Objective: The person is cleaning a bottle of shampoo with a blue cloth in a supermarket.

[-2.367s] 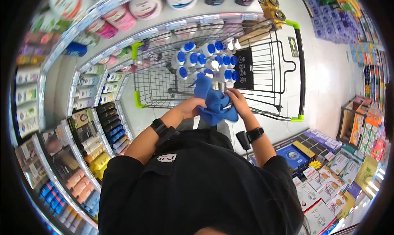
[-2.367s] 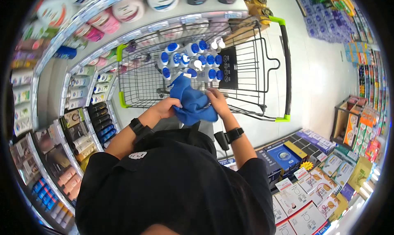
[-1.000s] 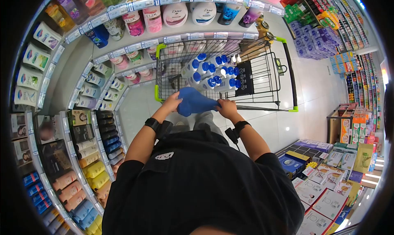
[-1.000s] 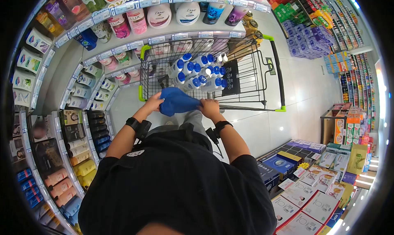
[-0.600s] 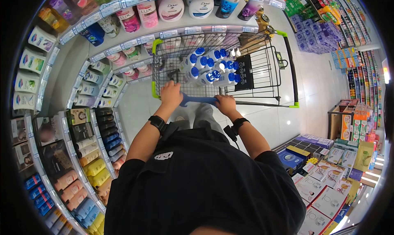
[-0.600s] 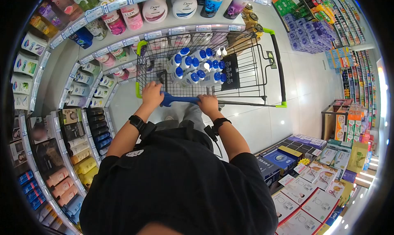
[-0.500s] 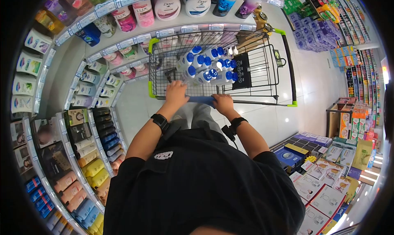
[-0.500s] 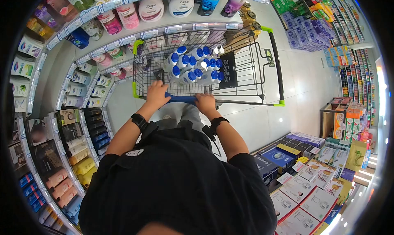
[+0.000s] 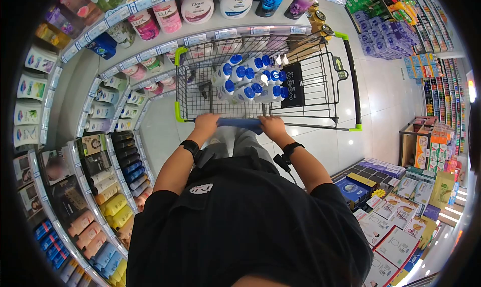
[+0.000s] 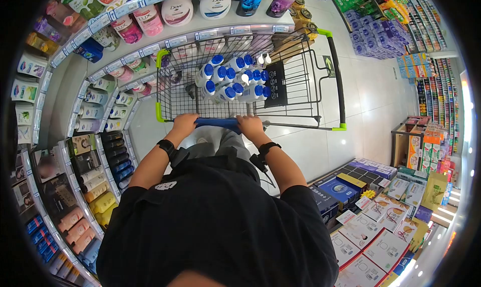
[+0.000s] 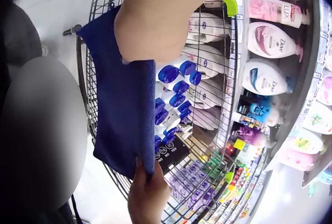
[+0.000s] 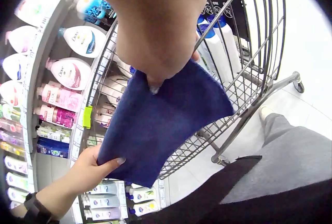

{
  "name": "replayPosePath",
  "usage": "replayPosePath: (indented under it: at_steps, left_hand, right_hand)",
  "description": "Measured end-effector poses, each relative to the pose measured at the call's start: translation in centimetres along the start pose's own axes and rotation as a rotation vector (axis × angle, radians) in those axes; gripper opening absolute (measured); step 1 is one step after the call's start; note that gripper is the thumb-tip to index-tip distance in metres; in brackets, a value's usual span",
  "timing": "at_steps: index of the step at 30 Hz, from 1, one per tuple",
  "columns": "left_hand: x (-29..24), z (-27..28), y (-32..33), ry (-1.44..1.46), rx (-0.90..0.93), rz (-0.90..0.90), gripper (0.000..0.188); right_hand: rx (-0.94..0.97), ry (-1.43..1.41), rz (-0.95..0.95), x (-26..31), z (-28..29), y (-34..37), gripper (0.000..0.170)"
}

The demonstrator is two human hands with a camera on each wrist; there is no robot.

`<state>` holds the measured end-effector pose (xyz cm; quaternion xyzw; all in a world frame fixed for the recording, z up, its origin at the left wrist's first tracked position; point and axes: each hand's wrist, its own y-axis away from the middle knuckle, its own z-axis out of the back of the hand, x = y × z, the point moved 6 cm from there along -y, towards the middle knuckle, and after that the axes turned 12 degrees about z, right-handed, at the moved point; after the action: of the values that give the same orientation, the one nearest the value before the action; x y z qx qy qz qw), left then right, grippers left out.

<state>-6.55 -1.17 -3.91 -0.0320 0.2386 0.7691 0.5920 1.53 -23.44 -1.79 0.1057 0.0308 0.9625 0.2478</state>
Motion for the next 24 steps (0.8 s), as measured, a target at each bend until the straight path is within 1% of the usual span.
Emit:
replayPosePath:
  at_steps: [1,4,6,9,12,13,15,18,22,24]
  left_hand:
    - [0.8,-0.2,-0.1,-0.027,0.036,0.035,0.019]
    - [2.6,0.6,0.2,-0.078,0.12,0.12,0.021]
    - [3.7,0.7,0.4,-0.072,0.139,0.142,0.023]
    - [3.8,0.6,0.6,-0.149,0.049,0.095,0.027]
    - [2.2,1.0,0.8,-0.176,-0.138,-0.056,0.029]
    - [1.8,0.6,0.7,-0.164,-0.101,-0.078,0.029]
    - [0.1,0.5,0.7,-0.14,-0.026,-0.12,0.028]
    - [-1.1,0.0,0.7,-0.067,-0.053,-0.145,0.027]
    - [-0.5,0.5,1.0,0.069,-0.134,-0.11,0.027]
    - [0.0,0.8,1.0,0.102,-0.149,-0.081,0.028]
  right_hand:
    - [-0.044,0.014,0.014,0.0,0.1,0.1,0.018]
    - [0.031,-0.004,-0.028,-0.3,-0.3,0.2,0.027]
    - [0.029,-0.021,-0.036,-0.3,-0.2,0.2,0.027]
    - [0.004,-0.034,-0.033,-0.3,-0.5,0.2,0.025]
    - [-0.032,-0.073,-0.038,-0.4,-0.6,0.2,0.022]
    - [-0.044,-0.092,-0.04,-0.4,-0.6,0.2,0.021]
    - [-0.004,-0.111,-0.055,-0.3,-0.1,0.0,0.021]
    - [0.006,-0.142,-0.053,0.0,0.3,-0.2,0.021]
    - [-0.002,-0.166,-0.045,0.0,0.7,-0.3,0.021]
    - [-0.062,-0.169,-0.023,-0.2,0.6,-0.3,0.021]
